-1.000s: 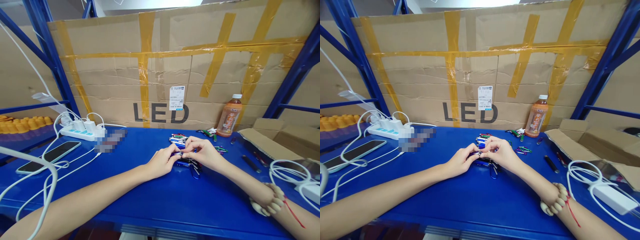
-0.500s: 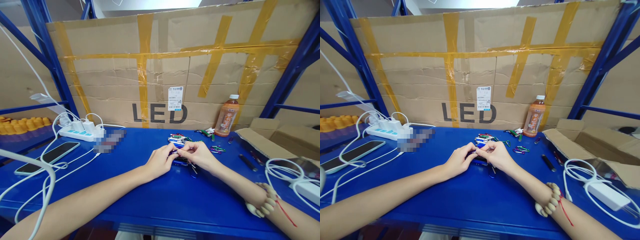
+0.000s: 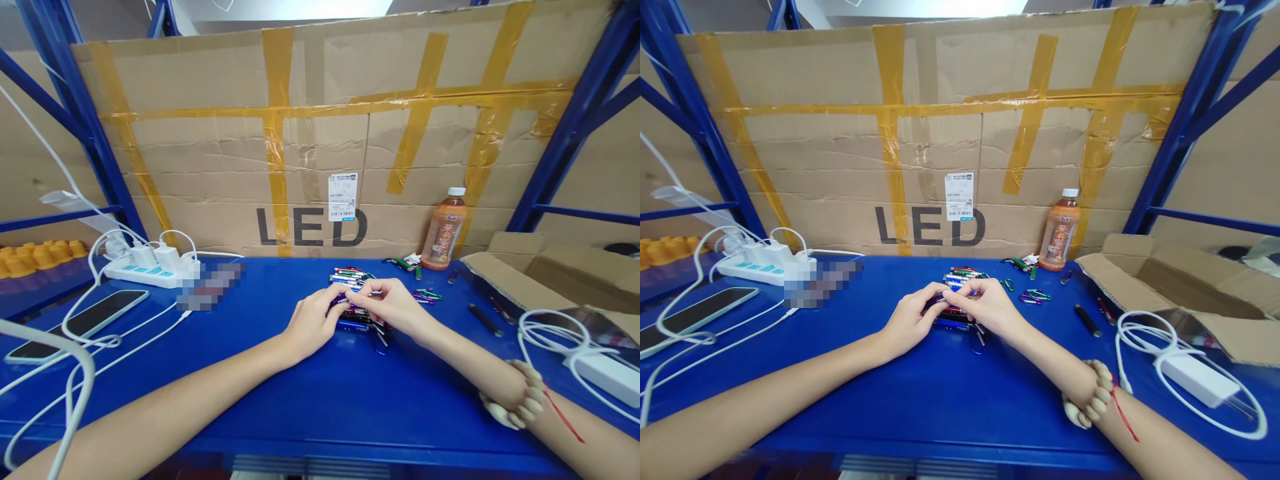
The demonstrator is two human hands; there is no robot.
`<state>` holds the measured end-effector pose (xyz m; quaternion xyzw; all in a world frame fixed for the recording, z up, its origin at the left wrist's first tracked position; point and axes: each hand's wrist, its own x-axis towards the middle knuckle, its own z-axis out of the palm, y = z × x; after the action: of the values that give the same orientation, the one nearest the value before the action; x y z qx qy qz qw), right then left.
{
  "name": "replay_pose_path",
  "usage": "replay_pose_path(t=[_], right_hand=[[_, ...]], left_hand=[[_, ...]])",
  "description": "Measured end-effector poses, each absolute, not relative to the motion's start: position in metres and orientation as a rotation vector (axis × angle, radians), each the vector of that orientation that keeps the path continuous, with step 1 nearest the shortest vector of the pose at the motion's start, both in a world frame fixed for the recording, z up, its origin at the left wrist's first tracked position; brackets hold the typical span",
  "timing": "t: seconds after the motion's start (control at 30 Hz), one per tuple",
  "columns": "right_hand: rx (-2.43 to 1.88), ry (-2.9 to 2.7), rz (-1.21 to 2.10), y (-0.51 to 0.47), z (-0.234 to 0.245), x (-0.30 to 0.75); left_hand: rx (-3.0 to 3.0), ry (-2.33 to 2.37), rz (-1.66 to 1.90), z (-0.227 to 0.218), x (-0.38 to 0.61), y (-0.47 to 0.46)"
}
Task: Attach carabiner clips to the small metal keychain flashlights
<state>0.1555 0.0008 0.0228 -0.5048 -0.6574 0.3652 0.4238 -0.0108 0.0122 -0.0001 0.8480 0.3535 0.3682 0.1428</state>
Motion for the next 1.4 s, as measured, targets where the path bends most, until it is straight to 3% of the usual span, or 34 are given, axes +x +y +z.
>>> replay_pose_path(t=[0.2, 0.43, 0.7, 0.97, 1.4], right_hand=[[-1.188, -1.757, 0.498, 0.007, 0.024, 0.163], [-0.972, -1.832, 0.661, 0.008, 0.027, 0.166], [-0.962, -1.836, 0.628, 0.012, 0.028, 0.171], [-0.847, -1.8, 0.915, 0.012, 0.017, 0.17], [-0.816, -2.009, 0.428, 0.011, 0.013, 0.171]], left_hand=[[2.34, 1.032, 1.058, 0.001, -0.01, 0.014], [2.372, 1.04, 1.06, 0.004, -0.011, 0.013], [2.457, 0.996, 1.055, 0.001, -0.011, 0.014], [2.61, 0.988, 0.955, 0.0, -0.014, 0.011], [2.63, 0.987, 0.876, 0.0, -0.013, 0.011]])
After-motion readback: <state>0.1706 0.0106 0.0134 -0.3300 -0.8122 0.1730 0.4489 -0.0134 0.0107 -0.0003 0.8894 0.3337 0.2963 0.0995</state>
